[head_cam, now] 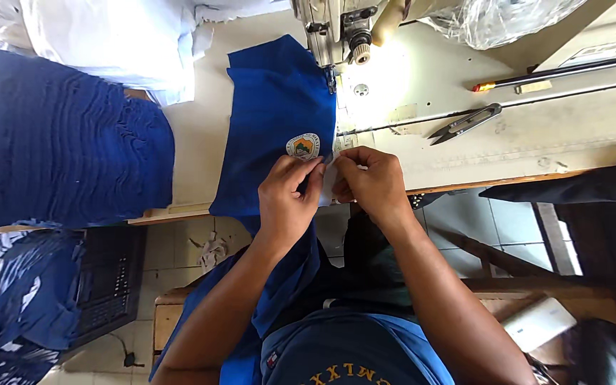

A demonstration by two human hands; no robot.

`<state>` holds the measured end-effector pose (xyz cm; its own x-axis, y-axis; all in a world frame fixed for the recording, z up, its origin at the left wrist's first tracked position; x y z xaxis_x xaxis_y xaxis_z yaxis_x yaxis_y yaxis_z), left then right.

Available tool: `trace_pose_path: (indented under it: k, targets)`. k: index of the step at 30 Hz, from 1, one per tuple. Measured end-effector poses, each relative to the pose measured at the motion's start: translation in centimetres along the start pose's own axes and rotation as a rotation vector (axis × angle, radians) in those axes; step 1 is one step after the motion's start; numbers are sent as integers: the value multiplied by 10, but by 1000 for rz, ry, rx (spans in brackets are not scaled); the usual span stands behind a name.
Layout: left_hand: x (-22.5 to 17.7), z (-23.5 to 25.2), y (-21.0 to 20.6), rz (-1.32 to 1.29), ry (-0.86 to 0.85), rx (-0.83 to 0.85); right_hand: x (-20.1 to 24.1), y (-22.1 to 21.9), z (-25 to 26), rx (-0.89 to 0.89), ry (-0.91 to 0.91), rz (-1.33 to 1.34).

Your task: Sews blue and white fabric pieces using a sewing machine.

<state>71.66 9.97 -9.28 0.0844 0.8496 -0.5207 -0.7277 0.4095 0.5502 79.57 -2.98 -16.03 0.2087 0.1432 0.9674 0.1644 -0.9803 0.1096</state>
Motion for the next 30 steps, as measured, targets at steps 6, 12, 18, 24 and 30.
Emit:
trace_pose_path:
  k: [6,12,18,24,30]
  targets:
    - [5,0,-3,-54,61,-11,-2,-8,-3,21,-42,74]
    - [12,0,-5,-109,121,0,-1,-4,2,-21,1,29]
    - [4,1,-3,-88,81,-31,-2,3,-2,-55,7,55]
    - [-3,1,-3,-44,51,-32,-3,2,-1,-48,-11,77]
    - [-17,-5,-4,-34,33,-2,-1,-4,-8,69,-74,171]
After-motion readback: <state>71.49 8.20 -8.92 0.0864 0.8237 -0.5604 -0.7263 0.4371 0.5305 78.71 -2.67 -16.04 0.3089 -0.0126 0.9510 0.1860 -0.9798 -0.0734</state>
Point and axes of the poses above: each hand's wrist, its own z-axis towards the middle knuckle, its own y-axis out of the back of the hand, x = y × z, the point moved 10 cm from there along z, towards the middle knuckle, and after that the axes turned 14 degrees about -x, right-handed, at the moved point
